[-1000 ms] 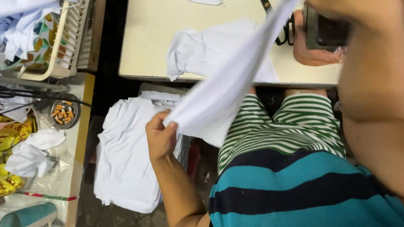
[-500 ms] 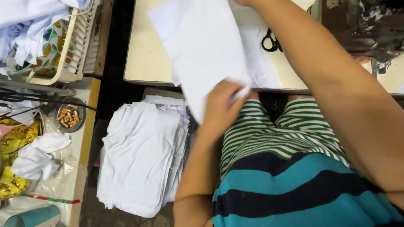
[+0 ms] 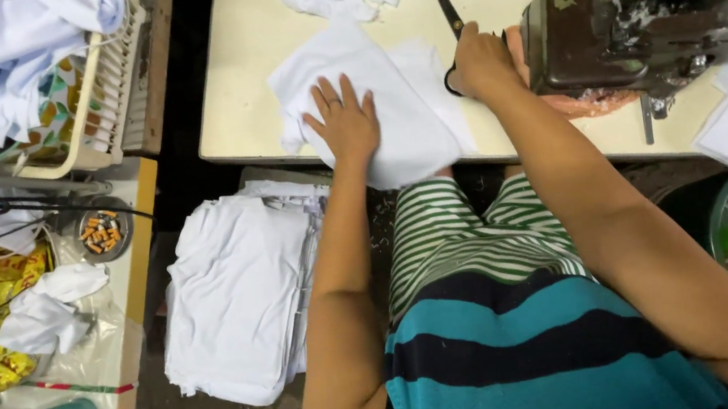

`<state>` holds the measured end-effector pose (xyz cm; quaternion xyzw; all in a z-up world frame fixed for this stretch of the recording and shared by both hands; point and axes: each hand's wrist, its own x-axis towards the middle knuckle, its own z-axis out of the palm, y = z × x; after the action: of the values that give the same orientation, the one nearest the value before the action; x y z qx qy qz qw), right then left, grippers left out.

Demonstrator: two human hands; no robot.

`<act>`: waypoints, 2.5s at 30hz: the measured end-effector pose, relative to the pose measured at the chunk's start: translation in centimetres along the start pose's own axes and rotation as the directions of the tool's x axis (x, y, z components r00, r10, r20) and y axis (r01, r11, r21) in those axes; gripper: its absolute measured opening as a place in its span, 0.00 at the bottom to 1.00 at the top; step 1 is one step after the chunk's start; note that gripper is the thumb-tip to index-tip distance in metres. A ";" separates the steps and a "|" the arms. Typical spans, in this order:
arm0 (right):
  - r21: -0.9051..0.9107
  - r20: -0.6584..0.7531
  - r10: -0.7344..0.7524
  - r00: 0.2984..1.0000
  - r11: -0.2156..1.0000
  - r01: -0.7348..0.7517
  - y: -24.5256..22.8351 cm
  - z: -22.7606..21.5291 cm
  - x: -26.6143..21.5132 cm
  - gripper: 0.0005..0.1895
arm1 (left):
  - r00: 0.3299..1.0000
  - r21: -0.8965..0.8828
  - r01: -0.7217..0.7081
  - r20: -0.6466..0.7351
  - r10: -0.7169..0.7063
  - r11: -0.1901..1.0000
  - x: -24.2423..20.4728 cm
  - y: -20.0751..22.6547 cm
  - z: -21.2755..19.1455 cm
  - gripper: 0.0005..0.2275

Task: A person is preparing fabric pieces by folding them and trimming them with scissors at a sewing workstation.

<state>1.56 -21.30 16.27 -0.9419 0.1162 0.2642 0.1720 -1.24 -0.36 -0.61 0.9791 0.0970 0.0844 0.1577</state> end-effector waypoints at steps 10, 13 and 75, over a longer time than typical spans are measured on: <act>0.932 -0.027 -0.098 0.995 0.357 0.060 9.3 9.6 -0.1 0.07 | 0.986 -0.183 -0.148 -0.108 0.130 0.972 -0.1 -0.5 0.7 0.28; 0.895 -0.310 -0.322 0.895 0.219 0.389 13.3 12.7 -5.1 0.17 | 0.888 -0.411 -0.431 -0.350 0.298 0.804 -5.4 2.1 0.2 0.19; 0.974 0.173 -0.541 0.823 0.219 -0.061 13.2 17.0 -3.4 0.42 | 0.929 -0.772 -0.309 -0.371 0.000 0.555 -12.4 6.6 -1.7 0.03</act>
<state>-13.17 -26.38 1.01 -0.5459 0.0497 0.3324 0.7675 -12.52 -8.72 1.48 0.7693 -0.0160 0.2953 0.5662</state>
